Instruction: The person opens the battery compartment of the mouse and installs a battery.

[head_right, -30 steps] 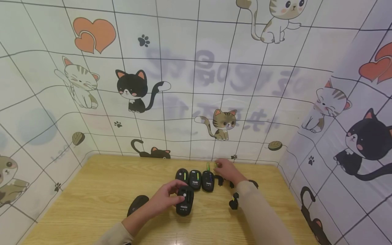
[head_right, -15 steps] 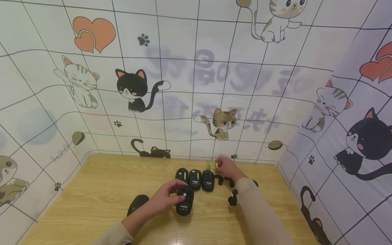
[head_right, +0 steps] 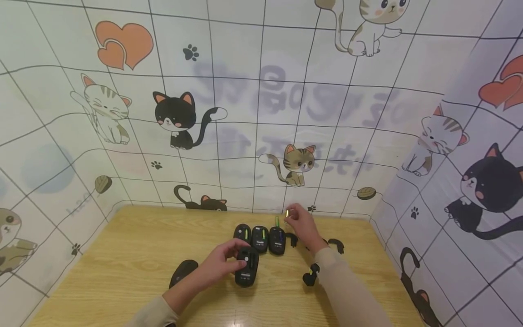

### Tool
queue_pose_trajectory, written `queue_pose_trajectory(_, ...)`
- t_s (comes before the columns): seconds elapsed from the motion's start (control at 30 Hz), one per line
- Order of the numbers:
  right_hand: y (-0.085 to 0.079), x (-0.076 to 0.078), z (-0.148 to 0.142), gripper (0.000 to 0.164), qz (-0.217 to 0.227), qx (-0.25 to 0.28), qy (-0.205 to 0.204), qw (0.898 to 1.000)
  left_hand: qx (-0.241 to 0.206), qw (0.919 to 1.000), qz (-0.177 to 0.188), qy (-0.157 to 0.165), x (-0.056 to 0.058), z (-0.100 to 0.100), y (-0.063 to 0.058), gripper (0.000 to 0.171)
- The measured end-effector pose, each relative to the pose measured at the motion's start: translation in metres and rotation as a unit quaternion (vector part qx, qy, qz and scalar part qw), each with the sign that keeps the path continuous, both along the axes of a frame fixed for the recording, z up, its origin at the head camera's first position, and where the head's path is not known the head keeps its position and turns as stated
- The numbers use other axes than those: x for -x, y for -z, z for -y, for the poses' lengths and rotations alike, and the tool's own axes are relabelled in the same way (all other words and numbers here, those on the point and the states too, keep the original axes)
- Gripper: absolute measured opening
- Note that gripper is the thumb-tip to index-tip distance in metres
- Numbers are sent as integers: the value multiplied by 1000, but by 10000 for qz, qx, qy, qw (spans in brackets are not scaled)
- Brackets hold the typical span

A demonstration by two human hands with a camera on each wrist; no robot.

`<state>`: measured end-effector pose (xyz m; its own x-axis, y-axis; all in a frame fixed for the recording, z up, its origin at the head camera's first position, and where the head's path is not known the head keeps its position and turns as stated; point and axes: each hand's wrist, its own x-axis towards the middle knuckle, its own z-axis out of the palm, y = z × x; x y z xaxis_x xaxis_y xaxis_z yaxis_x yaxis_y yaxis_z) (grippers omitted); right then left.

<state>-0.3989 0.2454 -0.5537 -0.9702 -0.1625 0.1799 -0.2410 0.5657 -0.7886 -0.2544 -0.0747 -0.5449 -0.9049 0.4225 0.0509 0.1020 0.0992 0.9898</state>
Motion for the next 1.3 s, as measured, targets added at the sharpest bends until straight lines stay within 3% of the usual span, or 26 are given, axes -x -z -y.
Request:
queue_pose_trajectory(0.23, -17, -19, 12, 32, 68, 444, -2, 9990, 11, 10000, 16, -25, 0, 0, 0, 37)
queue_pose_trajectory(0.83, -58, -83, 47, 25, -5, 1364, -817, 9873, -109, 9999, -4, -70, 0, 1, -2, 38)
queue_pose_trajectory(1.3, -62, -118, 62, 24, 299, 1672, -1510, 9738, -133, 9998, -63, -92, 0, 1, -2, 38)
